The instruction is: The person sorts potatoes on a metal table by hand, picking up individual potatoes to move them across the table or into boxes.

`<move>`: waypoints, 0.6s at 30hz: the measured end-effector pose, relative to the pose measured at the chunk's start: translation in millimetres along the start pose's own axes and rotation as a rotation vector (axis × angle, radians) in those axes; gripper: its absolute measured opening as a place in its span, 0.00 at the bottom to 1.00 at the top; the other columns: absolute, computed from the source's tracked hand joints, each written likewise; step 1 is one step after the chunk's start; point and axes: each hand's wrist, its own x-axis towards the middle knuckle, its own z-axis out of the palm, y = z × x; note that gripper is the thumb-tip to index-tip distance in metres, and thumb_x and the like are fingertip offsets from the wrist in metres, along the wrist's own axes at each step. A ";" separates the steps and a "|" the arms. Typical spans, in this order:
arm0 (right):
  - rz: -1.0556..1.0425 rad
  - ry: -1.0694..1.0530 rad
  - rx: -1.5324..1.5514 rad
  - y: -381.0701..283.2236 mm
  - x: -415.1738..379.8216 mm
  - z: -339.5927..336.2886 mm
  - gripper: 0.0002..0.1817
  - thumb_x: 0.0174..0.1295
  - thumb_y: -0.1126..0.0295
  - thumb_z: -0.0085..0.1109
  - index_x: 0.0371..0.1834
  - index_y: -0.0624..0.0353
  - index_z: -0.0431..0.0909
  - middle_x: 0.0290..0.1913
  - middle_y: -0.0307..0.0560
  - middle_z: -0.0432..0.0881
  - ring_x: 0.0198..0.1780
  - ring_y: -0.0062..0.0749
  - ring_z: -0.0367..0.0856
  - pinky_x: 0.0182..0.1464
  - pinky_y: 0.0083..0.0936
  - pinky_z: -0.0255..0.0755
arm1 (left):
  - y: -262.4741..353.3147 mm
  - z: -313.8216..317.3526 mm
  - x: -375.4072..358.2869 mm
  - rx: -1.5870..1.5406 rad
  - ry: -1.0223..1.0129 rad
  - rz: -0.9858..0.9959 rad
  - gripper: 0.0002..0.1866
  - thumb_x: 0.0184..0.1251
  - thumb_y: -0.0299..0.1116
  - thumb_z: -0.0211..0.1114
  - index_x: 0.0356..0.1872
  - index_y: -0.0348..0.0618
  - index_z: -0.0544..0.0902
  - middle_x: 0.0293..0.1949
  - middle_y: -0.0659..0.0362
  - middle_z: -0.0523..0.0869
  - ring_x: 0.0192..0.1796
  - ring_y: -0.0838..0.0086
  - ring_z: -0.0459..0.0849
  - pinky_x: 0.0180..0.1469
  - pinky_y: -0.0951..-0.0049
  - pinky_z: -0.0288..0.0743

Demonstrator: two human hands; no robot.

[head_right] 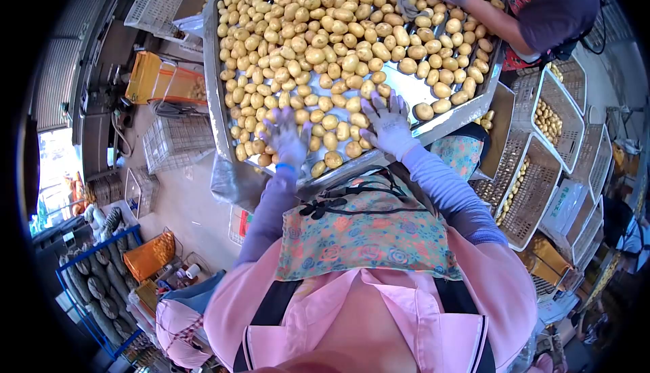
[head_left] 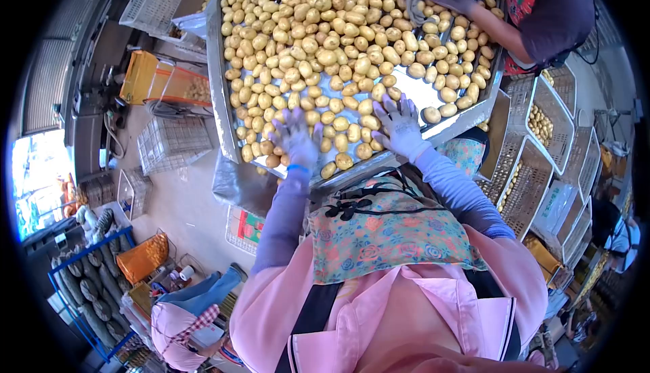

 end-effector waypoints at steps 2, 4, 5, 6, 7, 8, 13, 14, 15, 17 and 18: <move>-0.058 -0.075 0.031 10.4 -0.3 -10.5 0.40 0.61 0.42 0.61 0.78 0.34 0.63 0.80 0.46 0.57 0.78 0.68 0.51 0.76 0.65 0.43 | 29.6 -5.9 16.4 0.070 -0.007 0.013 0.44 0.74 0.62 0.48 0.77 0.35 0.57 0.80 0.42 0.55 0.82 0.45 0.45 0.79 0.39 0.36; -0.069 -0.173 0.040 23.3 7.7 -21.1 0.37 0.59 0.44 0.62 0.75 0.29 0.67 0.80 0.42 0.59 0.80 0.58 0.52 0.80 0.57 0.39 | 66.9 -19.7 29.5 -0.034 -0.015 0.107 0.42 0.74 0.58 0.52 0.78 0.38 0.58 0.80 0.43 0.54 0.83 0.49 0.46 0.80 0.41 0.30; -0.063 -0.169 0.040 27.0 11.3 -25.8 0.37 0.59 0.44 0.62 0.75 0.29 0.67 0.80 0.42 0.59 0.80 0.58 0.52 0.80 0.57 0.39 | 78.6 -8.9 23.6 -0.017 0.059 0.234 0.39 0.74 0.56 0.53 0.77 0.40 0.61 0.79 0.43 0.57 0.81 0.47 0.51 0.80 0.42 0.35; -0.084 -0.047 0.021 30.6 11.8 -30.5 0.36 0.59 0.42 0.62 0.74 0.28 0.68 0.80 0.42 0.59 0.80 0.57 0.52 0.80 0.57 0.38 | 79.5 -9.3 12.0 -0.157 0.024 0.346 0.37 0.74 0.55 0.54 0.77 0.43 0.63 0.78 0.43 0.59 0.80 0.48 0.53 0.80 0.42 0.37; -0.109 0.068 -0.002 35.1 11.6 -35.7 0.36 0.59 0.41 0.61 0.74 0.26 0.69 0.80 0.42 0.59 0.80 0.56 0.52 0.80 0.57 0.37 | 83.3 -18.8 -3.7 -0.304 -0.013 0.452 0.35 0.75 0.54 0.54 0.76 0.45 0.64 0.78 0.44 0.60 0.80 0.48 0.55 0.80 0.42 0.39; -0.157 0.015 0.089 32.9 14.0 -36.7 0.34 0.58 0.40 0.62 0.71 0.25 0.72 0.80 0.43 0.60 0.80 0.59 0.51 0.80 0.59 0.37 | 76.1 -32.2 -18.3 -0.280 -0.084 0.520 0.35 0.75 0.54 0.54 0.77 0.46 0.64 0.77 0.45 0.62 0.80 0.49 0.56 0.80 0.43 0.40; -0.284 -0.290 0.198 -25.5 20.5 -13.2 0.35 0.54 0.41 0.67 0.69 0.23 0.75 0.79 0.44 0.61 0.82 0.63 0.43 0.80 0.62 0.33 | -37.8 -43.1 -64.9 -0.067 -0.169 0.443 0.37 0.70 0.56 0.57 0.78 0.54 0.64 0.78 0.53 0.62 0.81 0.54 0.55 0.78 0.41 0.42; -0.405 -0.227 0.220 -37.3 28.3 5.5 0.34 0.55 0.42 0.67 0.69 0.23 0.75 0.79 0.43 0.61 0.82 0.62 0.44 0.80 0.62 0.35 | -56.8 -57.5 -61.5 0.055 -0.186 0.452 0.38 0.72 0.57 0.55 0.77 0.50 0.63 0.78 0.49 0.62 0.81 0.49 0.54 0.76 0.39 0.45; -0.524 -0.161 0.240 -49.3 35.4 17.7 0.34 0.55 0.42 0.67 0.69 0.22 0.74 0.78 0.43 0.62 0.82 0.61 0.45 0.80 0.61 0.38 | -71.0 -57.7 -59.4 0.062 -0.185 0.447 0.38 0.72 0.57 0.55 0.77 0.50 0.63 0.78 0.49 0.62 0.81 0.49 0.54 0.76 0.39 0.45; -0.547 -0.176 0.217 -83.2 46.4 20.0 0.34 0.56 0.44 0.66 0.69 0.23 0.74 0.78 0.41 0.63 0.82 0.60 0.45 0.79 0.61 0.41 | -90.6 -45.7 -51.6 0.071 0.050 0.017 0.39 0.72 0.56 0.54 0.78 0.45 0.62 0.76 0.42 0.62 0.80 0.45 0.54 0.76 0.38 0.44; -0.563 -0.198 0.190 -94.2 46.6 20.5 0.33 0.56 0.45 0.66 0.69 0.23 0.73 0.78 0.40 0.63 0.82 0.59 0.46 0.79 0.60 0.44 | -91.9 -36.5 -46.8 0.077 0.051 0.007 0.39 0.72 0.56 0.54 0.78 0.45 0.62 0.76 0.42 0.62 0.80 0.45 0.54 0.76 0.38 0.44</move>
